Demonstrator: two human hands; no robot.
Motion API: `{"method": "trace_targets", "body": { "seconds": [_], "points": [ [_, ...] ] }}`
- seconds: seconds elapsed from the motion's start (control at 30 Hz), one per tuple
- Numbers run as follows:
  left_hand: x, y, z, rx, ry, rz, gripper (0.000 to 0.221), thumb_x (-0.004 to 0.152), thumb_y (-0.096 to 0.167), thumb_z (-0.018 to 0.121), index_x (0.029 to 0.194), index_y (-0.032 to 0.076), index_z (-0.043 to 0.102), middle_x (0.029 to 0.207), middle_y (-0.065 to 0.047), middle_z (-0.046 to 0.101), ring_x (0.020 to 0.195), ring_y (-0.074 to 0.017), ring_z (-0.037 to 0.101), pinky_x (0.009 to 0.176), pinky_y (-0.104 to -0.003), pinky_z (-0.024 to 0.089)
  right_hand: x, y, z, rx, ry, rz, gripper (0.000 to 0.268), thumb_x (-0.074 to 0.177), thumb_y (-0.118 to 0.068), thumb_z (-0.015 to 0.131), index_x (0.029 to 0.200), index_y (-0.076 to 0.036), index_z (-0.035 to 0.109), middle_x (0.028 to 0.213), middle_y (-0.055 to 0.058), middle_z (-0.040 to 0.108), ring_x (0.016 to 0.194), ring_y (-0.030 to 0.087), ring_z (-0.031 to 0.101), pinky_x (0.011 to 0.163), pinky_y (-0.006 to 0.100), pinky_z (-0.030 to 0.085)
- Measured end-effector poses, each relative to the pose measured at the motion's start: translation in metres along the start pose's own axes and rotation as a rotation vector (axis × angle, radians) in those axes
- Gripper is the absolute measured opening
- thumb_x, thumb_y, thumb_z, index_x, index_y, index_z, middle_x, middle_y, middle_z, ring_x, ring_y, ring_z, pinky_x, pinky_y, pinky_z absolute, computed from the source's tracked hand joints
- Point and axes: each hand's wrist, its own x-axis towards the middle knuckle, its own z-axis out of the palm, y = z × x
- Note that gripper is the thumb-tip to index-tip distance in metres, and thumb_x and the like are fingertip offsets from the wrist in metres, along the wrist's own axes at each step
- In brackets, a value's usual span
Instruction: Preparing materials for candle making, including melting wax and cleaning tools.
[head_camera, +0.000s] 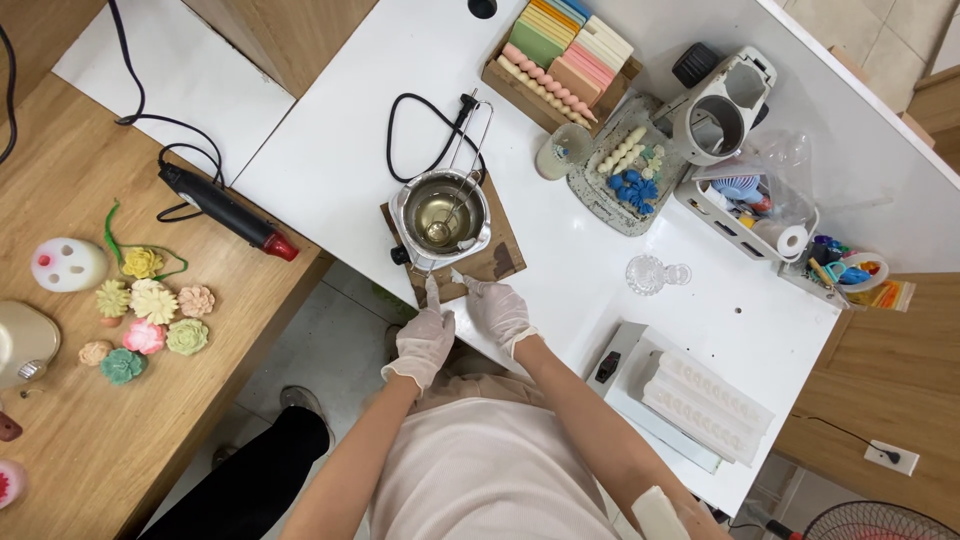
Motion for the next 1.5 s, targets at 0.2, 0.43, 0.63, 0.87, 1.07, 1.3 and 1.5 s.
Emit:
{"method": "trace_targets", "body": {
  "seconds": [0.2, 0.43, 0.63, 0.87, 1.07, 1.3, 1.5],
  "points": [
    [-0.003, -0.006, 0.001, 0.025, -0.012, 0.009, 0.071, 0.1, 0.04, 0.051, 0.16, 0.011, 0.027, 0.085, -0.013, 0.072, 0.071, -0.0325, 0.071, 0.064, -0.048, 0.056, -0.015, -0.028, -0.002, 0.029, -0.037, 0.011, 0.033, 0.096, -0.031, 0.058, 0.124, -0.024, 0.073, 0.096, 0.019, 0.073, 0.086, 0.04, 0.07, 0.077, 0.049, 0.056],
    [-0.001, -0.005, -0.027, -0.331, -0.179, -0.05, 0.079, 0.098, 0.037, 0.052, 0.164, 0.024, 0.011, 0.103, -0.014, 0.075, 0.092, -0.0337, 0.071, 0.082, -0.044, 0.055, -0.008, -0.016, 0.022, 0.181, -0.056, 0.029, 0.03, 0.096, -0.03, 0.061, 0.115, -0.013, 0.078, 0.096, 0.023, 0.072, 0.089, 0.041, 0.069, 0.078, 0.044, 0.057],
    [0.001, -0.017, -0.01, -0.61, -0.171, -0.05, 0.078, 0.098, 0.034, 0.057, 0.164, 0.03, 0.015, 0.109, -0.012, 0.074, 0.1, -0.0265, 0.071, 0.089, -0.034, 0.052, 0.001, 0.016, 0.039, 0.44, -0.143, -0.003, 0.028, 0.094, -0.023, 0.069, 0.118, -0.01, 0.076, 0.097, 0.018, 0.076, 0.08, 0.027, 0.072, 0.081, 0.032, 0.056],
    [-0.025, -0.011, -0.022, -1.106, -0.203, -0.021, 0.077, 0.098, 0.026, 0.063, 0.165, 0.02, 0.025, 0.087, -0.002, 0.063, 0.077, -0.0107, 0.056, 0.074, -0.024, 0.05, -0.024, 0.021, -0.006, 0.751, -0.311, 0.081, 0.037, 0.093, -0.012, 0.064, 0.128, -0.008, 0.077, 0.082, 0.0, 0.071, 0.068, 0.006, 0.055, 0.066, 0.024, 0.051],
    [-0.062, 0.006, -0.084, -1.451, -0.344, -0.255, 0.049, 0.098, 0.029, 0.061, 0.144, 0.013, 0.054, 0.077, 0.005, 0.059, 0.06, -0.0035, 0.041, 0.054, -0.019, 0.035, -0.063, -0.021, -0.1, 0.819, -0.538, 0.281, 0.038, 0.098, -0.025, 0.066, 0.134, -0.018, 0.072, 0.066, -0.005, 0.055, 0.049, 0.004, 0.036, 0.045, 0.02, 0.032],
    [-0.052, -0.011, -0.106, -1.51, -0.093, -0.361, 0.028, 0.099, 0.03, 0.065, 0.1, 0.006, 0.078, 0.074, 0.006, 0.057, 0.061, -0.0052, 0.038, 0.055, -0.021, 0.032, -0.038, 0.006, -0.104, 1.218, -0.454, 0.327, 0.04, 0.098, -0.019, 0.061, 0.136, -0.008, 0.068, 0.074, 0.004, 0.066, 0.044, 0.007, 0.033, 0.04, 0.023, 0.027],
    [-0.036, 0.0, -0.125, -1.311, 0.105, -0.192, 0.038, 0.1, 0.039, 0.059, 0.113, 0.007, 0.074, 0.085, 0.003, 0.06, 0.079, -0.0087, 0.052, 0.075, -0.025, 0.044, -0.028, -0.031, -0.151, 0.88, -0.298, 0.152, 0.038, 0.098, -0.018, 0.061, 0.133, -0.007, 0.07, 0.085, 0.003, 0.074, 0.048, 0.006, 0.044, 0.045, 0.021, 0.036]
  ]
}}
